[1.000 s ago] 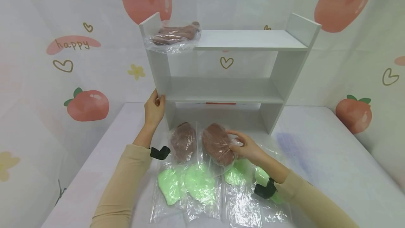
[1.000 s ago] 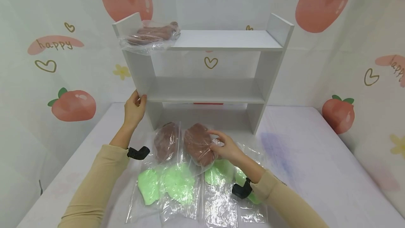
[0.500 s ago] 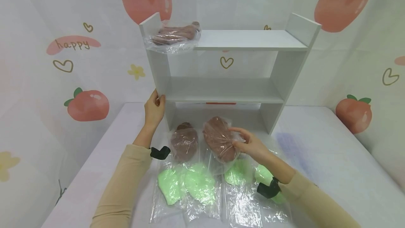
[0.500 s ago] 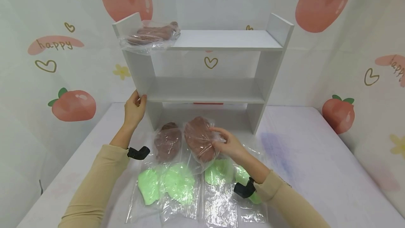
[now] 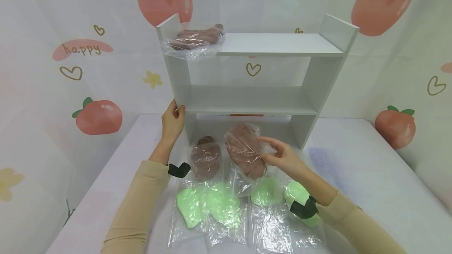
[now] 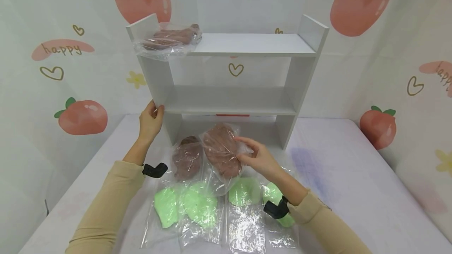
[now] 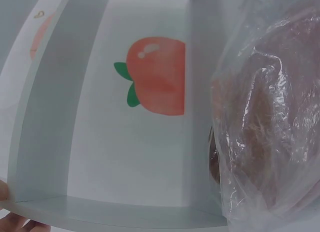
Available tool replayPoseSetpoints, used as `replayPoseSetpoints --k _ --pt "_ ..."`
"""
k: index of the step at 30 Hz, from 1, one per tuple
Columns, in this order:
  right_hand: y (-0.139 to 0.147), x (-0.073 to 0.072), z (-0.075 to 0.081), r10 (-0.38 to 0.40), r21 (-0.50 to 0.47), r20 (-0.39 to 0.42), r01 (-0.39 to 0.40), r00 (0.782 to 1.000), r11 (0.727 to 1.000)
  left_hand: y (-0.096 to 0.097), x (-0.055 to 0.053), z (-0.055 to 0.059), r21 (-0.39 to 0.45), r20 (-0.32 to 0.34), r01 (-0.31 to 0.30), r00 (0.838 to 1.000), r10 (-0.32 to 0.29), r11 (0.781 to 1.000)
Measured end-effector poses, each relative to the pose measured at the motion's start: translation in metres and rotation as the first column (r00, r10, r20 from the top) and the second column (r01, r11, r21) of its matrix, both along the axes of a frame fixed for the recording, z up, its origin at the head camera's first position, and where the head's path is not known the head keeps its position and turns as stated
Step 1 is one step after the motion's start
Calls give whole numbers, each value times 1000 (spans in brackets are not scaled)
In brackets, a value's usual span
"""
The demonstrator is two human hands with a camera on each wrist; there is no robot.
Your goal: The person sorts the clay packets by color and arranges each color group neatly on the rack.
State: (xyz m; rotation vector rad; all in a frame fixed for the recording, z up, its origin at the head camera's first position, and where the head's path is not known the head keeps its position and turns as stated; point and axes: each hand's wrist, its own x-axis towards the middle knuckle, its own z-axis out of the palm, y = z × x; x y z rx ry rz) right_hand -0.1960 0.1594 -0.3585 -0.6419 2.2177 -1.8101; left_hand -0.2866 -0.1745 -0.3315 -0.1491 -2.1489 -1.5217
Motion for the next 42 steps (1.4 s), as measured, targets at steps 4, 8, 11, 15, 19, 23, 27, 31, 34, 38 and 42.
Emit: replayPoseSetpoints --k 4,8,11,15,19,23,27,31,34,38,42 --pt "0 1 3 -1 -14 3 1 1000 1000 -1 0 0 -4 0 -1 1000 1 1000" --pt "1 2 7 -31 -5 19 31 999 999 -1 0 0 -11 7 -3 1000 3 1000" --pt "1 3 11 -61 12 12 61 998 998 0 1 0 -11 10 0 1000 0 1000" --pt "2 4 17 -82 16 -15 82 997 996 0 1 0 -6 5 1 1000 -1 1000" --pt "4 5 22 -87 -10 -46 87 995 996 0 1 0 -6 3 1 1000 -1 1000" --pt "6 6 26 -77 -47 -73 74 994 996 0 0 0 -6 -2 2 1000 -2 1000" --pt "8 6 30 -62 -97 -88 54 994 994 0 0 0 -11 -2 -7 1000 6 1000" --pt "10 7 34 -56 -143 -100 42 993 989 0 1 0 -13 -1 -12 1000 12 1000" --pt "11 8 38 -43 -180 -108 23 993 983 0 0 0 -13 -4 -12 1000 12 1000" --pt "12 9 46 -31 -229 -122 2 992 974 0 1 0 -12 -5 -11 1000 11 1000" --pt "13 10 56 -51 -230 -135 19 990 973 1 1 1 -6 -3 -9 1000 9 1000"
